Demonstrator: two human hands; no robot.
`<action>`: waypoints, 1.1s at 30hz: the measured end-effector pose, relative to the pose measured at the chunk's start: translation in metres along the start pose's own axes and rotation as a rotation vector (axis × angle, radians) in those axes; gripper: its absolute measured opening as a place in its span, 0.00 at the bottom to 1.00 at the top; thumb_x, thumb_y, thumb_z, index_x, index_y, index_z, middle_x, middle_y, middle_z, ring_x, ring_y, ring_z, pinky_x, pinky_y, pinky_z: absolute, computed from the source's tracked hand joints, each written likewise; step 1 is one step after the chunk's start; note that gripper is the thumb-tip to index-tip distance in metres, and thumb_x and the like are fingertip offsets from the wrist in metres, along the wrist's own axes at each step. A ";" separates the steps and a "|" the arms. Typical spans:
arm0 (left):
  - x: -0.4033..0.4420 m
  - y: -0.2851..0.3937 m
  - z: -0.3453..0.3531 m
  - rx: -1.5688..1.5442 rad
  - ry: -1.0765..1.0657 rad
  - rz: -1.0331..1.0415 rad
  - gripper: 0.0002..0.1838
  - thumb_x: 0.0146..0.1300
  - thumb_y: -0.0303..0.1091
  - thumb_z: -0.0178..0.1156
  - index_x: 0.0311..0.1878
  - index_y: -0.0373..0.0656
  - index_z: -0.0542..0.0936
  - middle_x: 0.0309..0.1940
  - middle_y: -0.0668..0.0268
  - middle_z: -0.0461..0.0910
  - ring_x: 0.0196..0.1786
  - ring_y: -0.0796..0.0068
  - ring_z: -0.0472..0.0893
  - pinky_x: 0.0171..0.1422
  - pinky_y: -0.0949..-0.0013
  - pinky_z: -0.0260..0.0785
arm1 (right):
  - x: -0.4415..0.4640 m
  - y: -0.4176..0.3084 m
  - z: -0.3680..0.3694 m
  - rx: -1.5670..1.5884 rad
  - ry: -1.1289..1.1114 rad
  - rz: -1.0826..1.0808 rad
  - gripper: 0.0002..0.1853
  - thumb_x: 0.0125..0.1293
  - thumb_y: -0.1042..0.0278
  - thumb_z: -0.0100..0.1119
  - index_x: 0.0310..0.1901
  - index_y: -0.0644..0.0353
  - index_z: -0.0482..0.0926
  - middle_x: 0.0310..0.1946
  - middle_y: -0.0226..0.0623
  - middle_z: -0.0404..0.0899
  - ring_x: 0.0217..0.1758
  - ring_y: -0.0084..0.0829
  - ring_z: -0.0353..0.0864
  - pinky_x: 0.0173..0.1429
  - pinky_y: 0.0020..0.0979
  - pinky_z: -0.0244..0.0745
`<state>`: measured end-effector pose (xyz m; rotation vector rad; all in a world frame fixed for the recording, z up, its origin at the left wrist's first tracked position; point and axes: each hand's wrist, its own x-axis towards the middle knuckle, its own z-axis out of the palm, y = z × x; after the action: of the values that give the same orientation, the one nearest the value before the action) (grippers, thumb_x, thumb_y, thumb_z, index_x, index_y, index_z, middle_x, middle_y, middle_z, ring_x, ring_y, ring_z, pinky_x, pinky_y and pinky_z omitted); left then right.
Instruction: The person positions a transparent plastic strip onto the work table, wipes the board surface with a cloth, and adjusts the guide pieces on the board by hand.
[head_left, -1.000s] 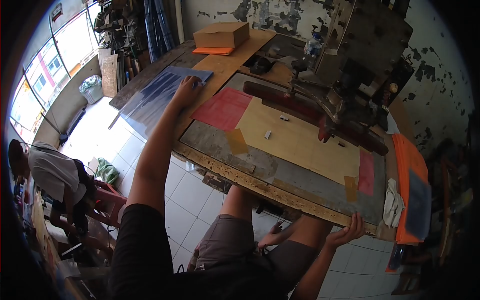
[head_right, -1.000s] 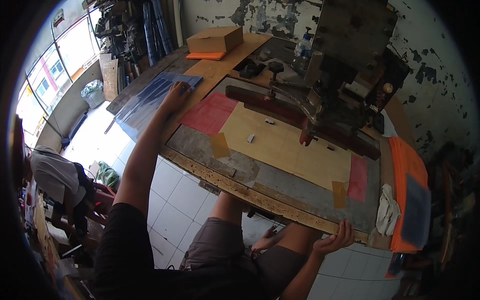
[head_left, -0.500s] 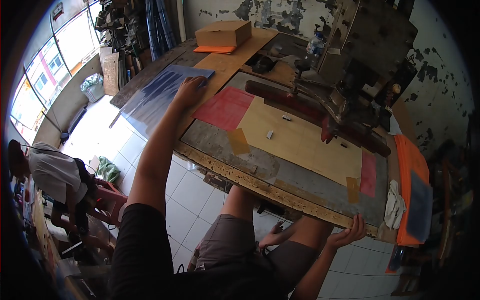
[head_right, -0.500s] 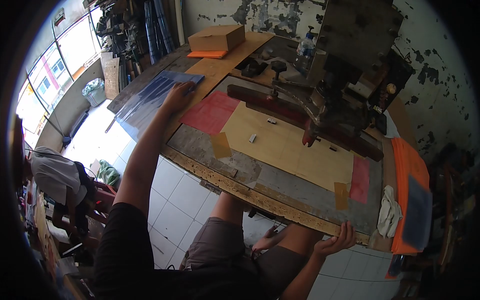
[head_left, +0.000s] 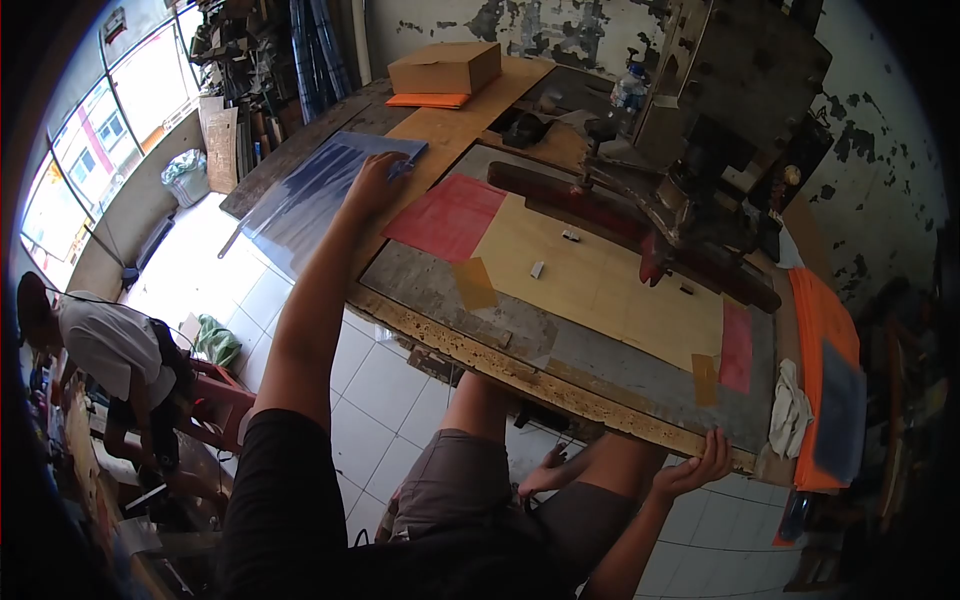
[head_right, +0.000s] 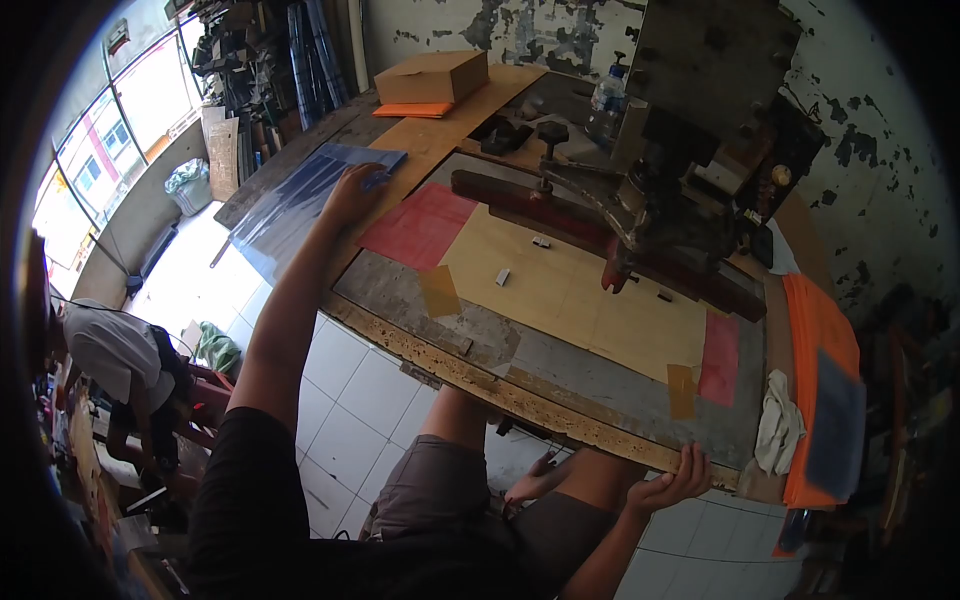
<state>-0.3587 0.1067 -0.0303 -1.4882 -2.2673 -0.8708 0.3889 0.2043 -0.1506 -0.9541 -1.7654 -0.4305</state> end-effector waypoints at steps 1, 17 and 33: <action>0.001 -0.001 0.000 -0.005 -0.006 0.002 0.24 0.71 0.40 0.70 0.66 0.42 0.86 0.69 0.54 0.85 0.76 0.46 0.76 0.84 0.51 0.65 | 0.000 0.000 0.000 0.001 0.000 0.000 0.30 0.89 0.56 0.28 0.67 0.65 0.81 0.70 0.44 0.82 0.78 0.51 0.72 0.84 0.60 0.57; 0.002 -0.008 0.000 -0.093 0.020 -0.013 0.19 0.79 0.41 0.62 0.63 0.40 0.88 0.65 0.52 0.87 0.67 0.47 0.84 0.77 0.51 0.71 | 0.002 -0.001 -0.001 0.010 0.002 -0.021 0.29 0.90 0.57 0.30 0.68 0.67 0.80 0.70 0.45 0.81 0.78 0.51 0.72 0.84 0.60 0.57; -0.001 -0.019 -0.009 -0.251 0.050 -0.162 0.20 0.80 0.43 0.62 0.65 0.44 0.89 0.62 0.51 0.90 0.67 0.50 0.87 0.75 0.54 0.74 | 0.001 -0.001 0.001 0.003 0.003 -0.004 0.29 0.90 0.56 0.30 0.69 0.66 0.80 0.71 0.44 0.80 0.79 0.51 0.71 0.84 0.59 0.57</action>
<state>-0.3763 0.0944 -0.0303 -1.3740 -2.3365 -1.2657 0.3872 0.2043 -0.1496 -0.9471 -1.7652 -0.4311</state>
